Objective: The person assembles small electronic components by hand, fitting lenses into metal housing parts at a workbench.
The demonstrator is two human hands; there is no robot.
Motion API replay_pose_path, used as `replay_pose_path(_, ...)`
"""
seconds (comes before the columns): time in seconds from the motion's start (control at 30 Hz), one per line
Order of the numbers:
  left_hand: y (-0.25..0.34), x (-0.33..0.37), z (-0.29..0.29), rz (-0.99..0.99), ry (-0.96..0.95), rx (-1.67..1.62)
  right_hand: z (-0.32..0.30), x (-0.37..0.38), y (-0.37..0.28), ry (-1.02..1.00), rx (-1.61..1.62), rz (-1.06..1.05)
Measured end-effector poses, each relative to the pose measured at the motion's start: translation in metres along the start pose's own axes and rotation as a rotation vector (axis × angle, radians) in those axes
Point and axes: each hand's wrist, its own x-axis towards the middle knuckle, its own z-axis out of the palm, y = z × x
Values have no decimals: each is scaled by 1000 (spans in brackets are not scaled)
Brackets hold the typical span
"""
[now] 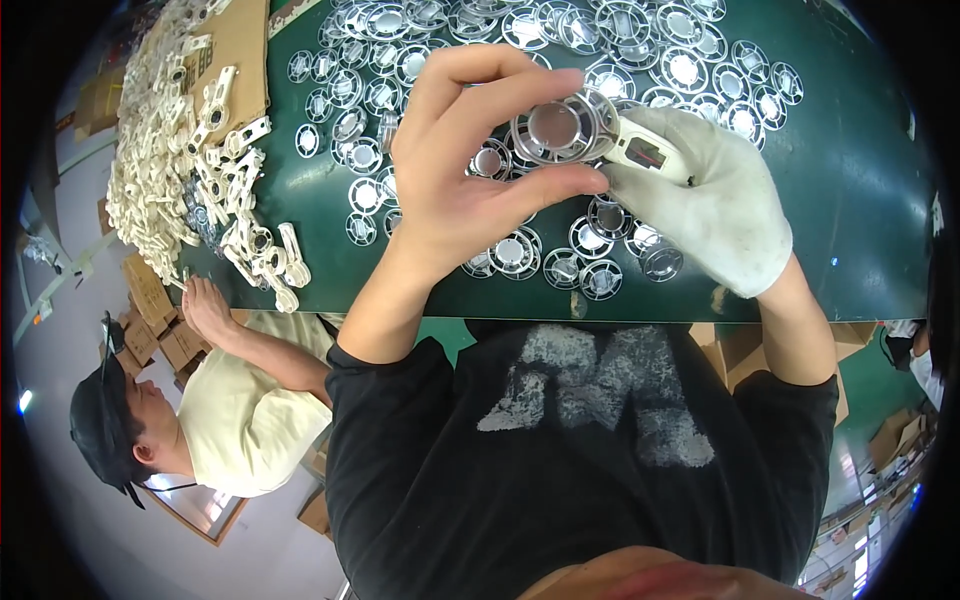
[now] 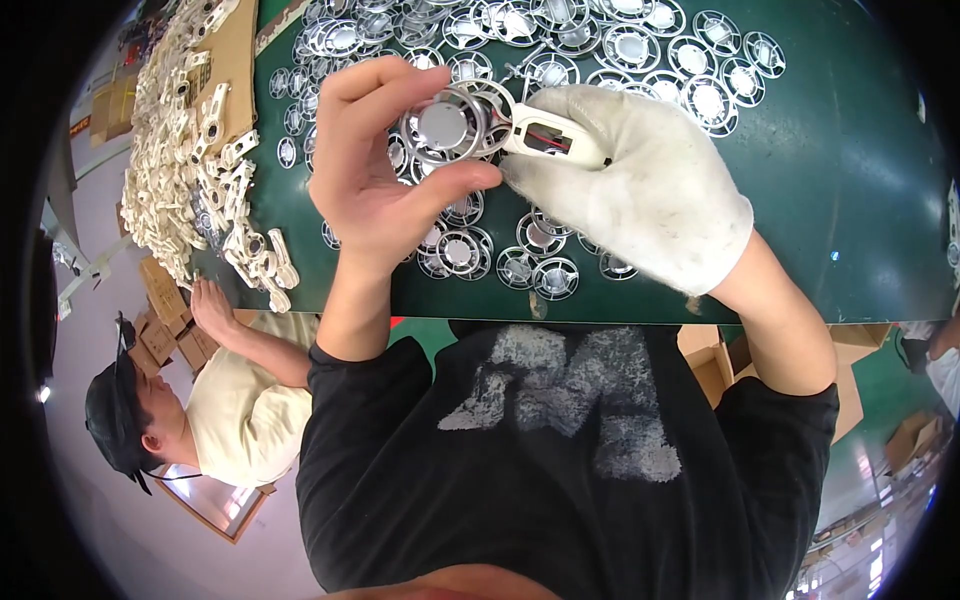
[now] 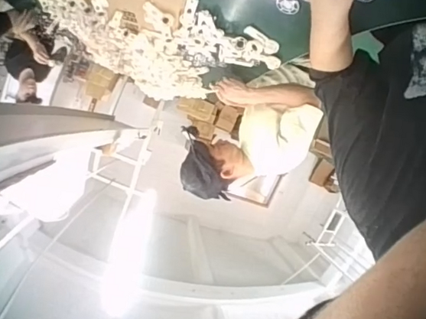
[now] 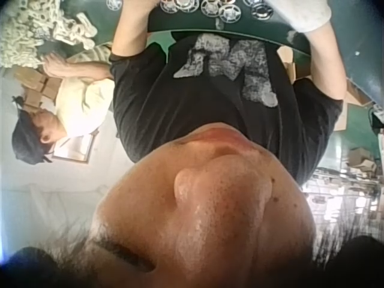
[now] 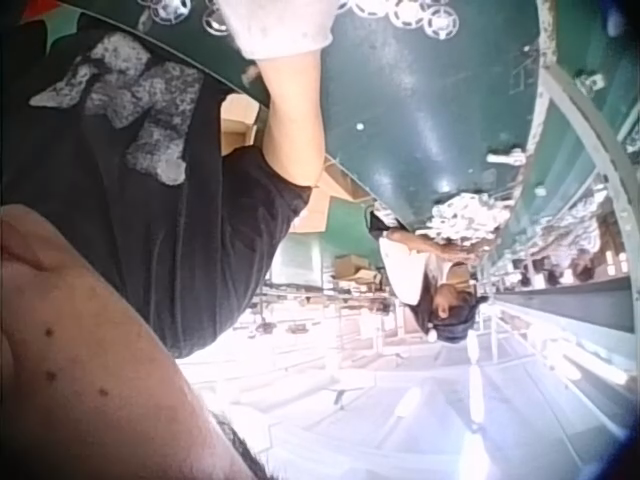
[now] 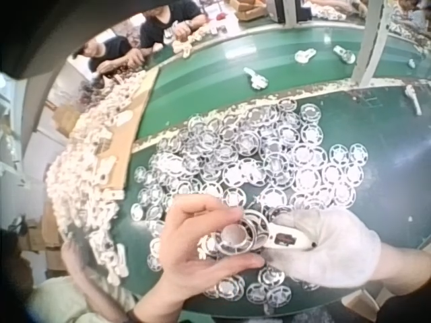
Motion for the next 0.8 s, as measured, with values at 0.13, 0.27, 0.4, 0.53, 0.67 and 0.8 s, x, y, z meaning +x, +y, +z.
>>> replay_pose_path(0.13, -3, -3, 9, 30, 16, -58, -4, 0, 5, -41, -117, -64)
replay_pose_path(0.27, 5, -1, 9, -82, -22, -41, -4, -2, 4, -78, -59, -91)
replay_pose_path(0.4, 4, -2, 6, -79, -59, -19, -4, -1, 5, -102, -52, -101)
replay_pose_path(0.53, 1, -4, 1, -84, -156, -204, -8, 0, 6, -138, -113, -135)
replay_pose_path(0.67, -2, -3, -4, -83, -295, -253, -6, -2, 7, -102, -33, -132)
replay_pose_path(0.8, 5, -2, -3, -132, -256, -299, -4, -3, 13, -91, -17, -200)
